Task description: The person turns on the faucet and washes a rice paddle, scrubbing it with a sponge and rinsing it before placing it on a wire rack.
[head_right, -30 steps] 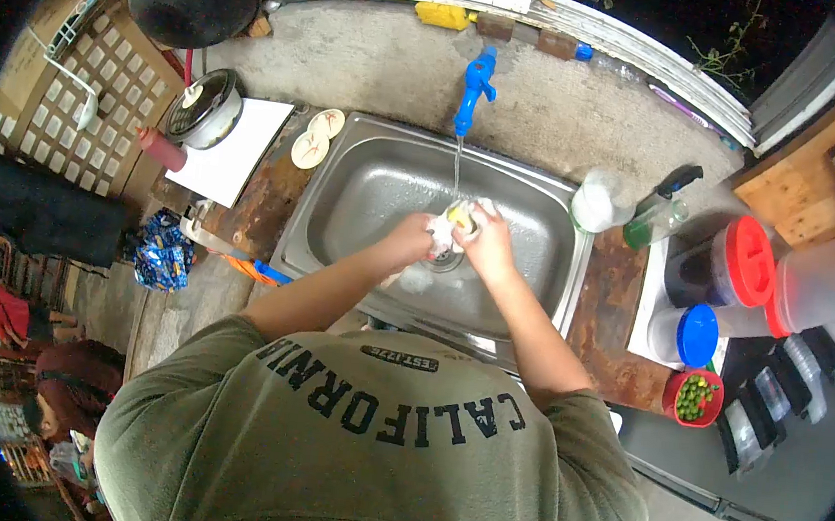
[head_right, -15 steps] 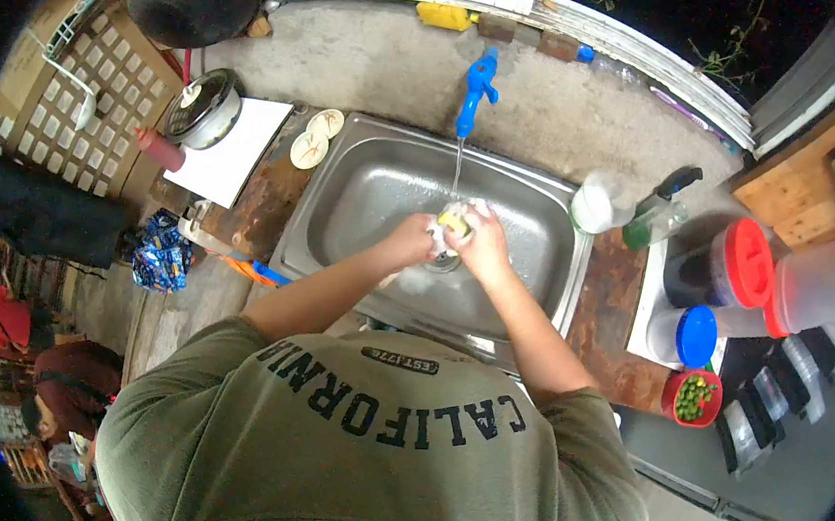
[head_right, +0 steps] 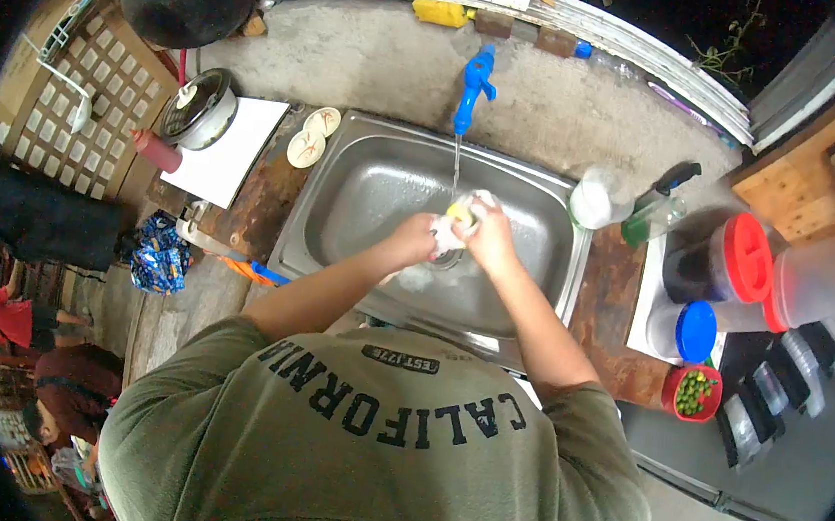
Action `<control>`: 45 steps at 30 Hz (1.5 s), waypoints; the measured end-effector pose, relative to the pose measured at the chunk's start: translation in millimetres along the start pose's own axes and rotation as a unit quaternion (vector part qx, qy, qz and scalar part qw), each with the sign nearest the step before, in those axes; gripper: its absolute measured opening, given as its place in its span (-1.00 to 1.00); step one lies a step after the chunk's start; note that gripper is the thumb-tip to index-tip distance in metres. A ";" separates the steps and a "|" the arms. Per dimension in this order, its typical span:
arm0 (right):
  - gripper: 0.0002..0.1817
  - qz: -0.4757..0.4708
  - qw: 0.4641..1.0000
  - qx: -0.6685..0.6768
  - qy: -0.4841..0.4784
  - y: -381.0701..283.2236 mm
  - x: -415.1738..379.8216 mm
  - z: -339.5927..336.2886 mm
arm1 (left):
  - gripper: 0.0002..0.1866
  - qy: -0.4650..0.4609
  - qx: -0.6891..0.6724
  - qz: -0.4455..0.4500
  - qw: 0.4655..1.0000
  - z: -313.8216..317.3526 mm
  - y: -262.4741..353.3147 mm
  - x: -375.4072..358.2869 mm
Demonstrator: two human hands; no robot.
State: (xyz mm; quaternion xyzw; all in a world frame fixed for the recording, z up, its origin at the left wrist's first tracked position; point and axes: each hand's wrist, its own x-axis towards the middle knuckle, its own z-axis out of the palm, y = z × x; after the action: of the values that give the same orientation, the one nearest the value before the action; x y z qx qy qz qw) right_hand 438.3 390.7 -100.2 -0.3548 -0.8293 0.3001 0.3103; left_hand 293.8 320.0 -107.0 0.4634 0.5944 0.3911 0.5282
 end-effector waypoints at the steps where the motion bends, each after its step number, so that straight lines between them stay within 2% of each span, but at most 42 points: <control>1: -0.64 0.041 0.999 0.014 -0.023 3.9 4.5 -5.0 | -0.89 -0.005 -0.009 -0.004 1.000 0.1 3.6 0.1; 5: -0.65 -0.104 0.994 -0.039 0.012 -21.8 -3.8 -10.1 | -0.89 -0.001 0.042 0.013 0.999 -2.2 12.0 -2.8; 8: -0.64 0.018 0.999 0.028 0.003 6.5 6.0 -7.0 | -0.89 -0.007 0.005 -0.008 1.000 -0.8 12.2 -3.3; 11: -0.66 -0.051 0.997 -0.032 0.044 -2.9 1.1 -2.3 | -0.80 -0.020 0.074 0.003 0.997 -2.7 11.6 -0.4; 12: -0.67 -0.076 0.994 -0.044 0.058 -8.0 -2.6 -0.4 | -0.79 -0.018 0.060 0.014 0.998 -1.5 8.4 1.8; 14: -0.66 -0.001 1.000 0.004 0.013 -8.0 1.9 -7.8 | -0.77 -0.014 0.033 0.034 0.999 0.7 0.3 4.6; 16: -0.64 0.078 0.996 0.042 -0.011 10.4 9.3 -8.2 | -0.76 -0.020 0.052 0.017 0.998 0.2 0.4 4.7; 17: -0.64 0.031 0.999 0.020 0.026 15.7 5.3 -0.6 | -0.75 -0.022 0.061 0.010 0.998 -0.6 1.1 5.5; 20: -0.66 -0.053 0.999 -0.008 -0.003 -16.4 -3.1 -4.9 | -0.74 -0.026 0.155 0.020 0.987 -5.5 -16.3 14.0; 23: -0.65 0.025 0.998 0.059 -0.002 20.7 8.8 0.2 | -0.76 -0.016 0.098 0.003 0.995 -2.5 -6.3 8.9; 24: -0.65 0.050 0.995 0.088 0.006 16.1 11.5 -2.9 | -0.75 -0.017 0.118 0.003 0.993 -3.2 -3.2 6.8; 26: -0.66 -0.020 0.999 0.049 0.010 2.0 5.7 -1.8 | -0.75 -0.017 0.157 0.007 0.987 -5.3 1.8 4.9; 28: -0.68 -0.065 0.998 0.016 0.010 -8.6 0.5 0.0 | -0.74 -0.027 0.091 0.004 0.996 -4.7 -2.5 6.0; 29: -0.71 0.004 1.000 0.015 -0.002 11.0 3.7 4.4 | -0.74 -0.033 0.057 0.001 0.998 -3.9 -5.4 5.7; 33: -0.69 0.079 0.994 0.033 0.067 32.1 13.2 -9.3 | -0.75 -0.051 -0.048 -0.015 0.997 -5.7 -4.1 -1.4; 35: -0.69 0.047 0.993 0.063 0.084 11.2 9.9 -14.2 | -0.75 -0.071 -0.149 -0.025 0.986 -10.6 14.5 -10.8; 36: -0.68 0.031 0.992 0.078 0.092 3.9 6.8 -12.4 | -0.76 -0.071 -0.140 -0.027 0.987 -11.7 12.5 -8.7; 37: -0.69 -0.033 0.994 0.013 0.103 0.4 2.3 -3.4 | -0.77 -0.072 -0.130 -0.029 0.989 -11.9 6.9 -4.2; 40: -0.70 -0.123 0.991 -0.004 0.051 -29.7 -15.0 7.0 | -0.78 -0.055 -0.057 0.009 0.997 -11.7 -18.9 11.8; 41: -0.72 -0.102 0.988 -0.017 0.116 -12.6 -15.2 13.3 | -0.78 -0.048 -0.026 0.028 0.998 -8.1 -28.8 15.3; 44: -0.70 0.066 0.979 0.144 0.127 -0.9 -1.8 20.3 | -0.80 -0.023 -0.084 0.021 0.996 1.2 0.6 -1.4; 45: -0.71 0.032 0.983 0.082 0.162 -0.9 -5.1 28.7 | -0.79 -0.025 -0.067 0.018 0.997 0.8 -0.8 -1.7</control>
State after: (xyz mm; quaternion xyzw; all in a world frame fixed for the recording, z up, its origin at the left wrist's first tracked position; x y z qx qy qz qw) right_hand 419.9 378.3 -119.0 -0.3982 -0.7291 0.3152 0.4588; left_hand 294.5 318.1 -107.5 0.4468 0.5452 0.4281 0.5655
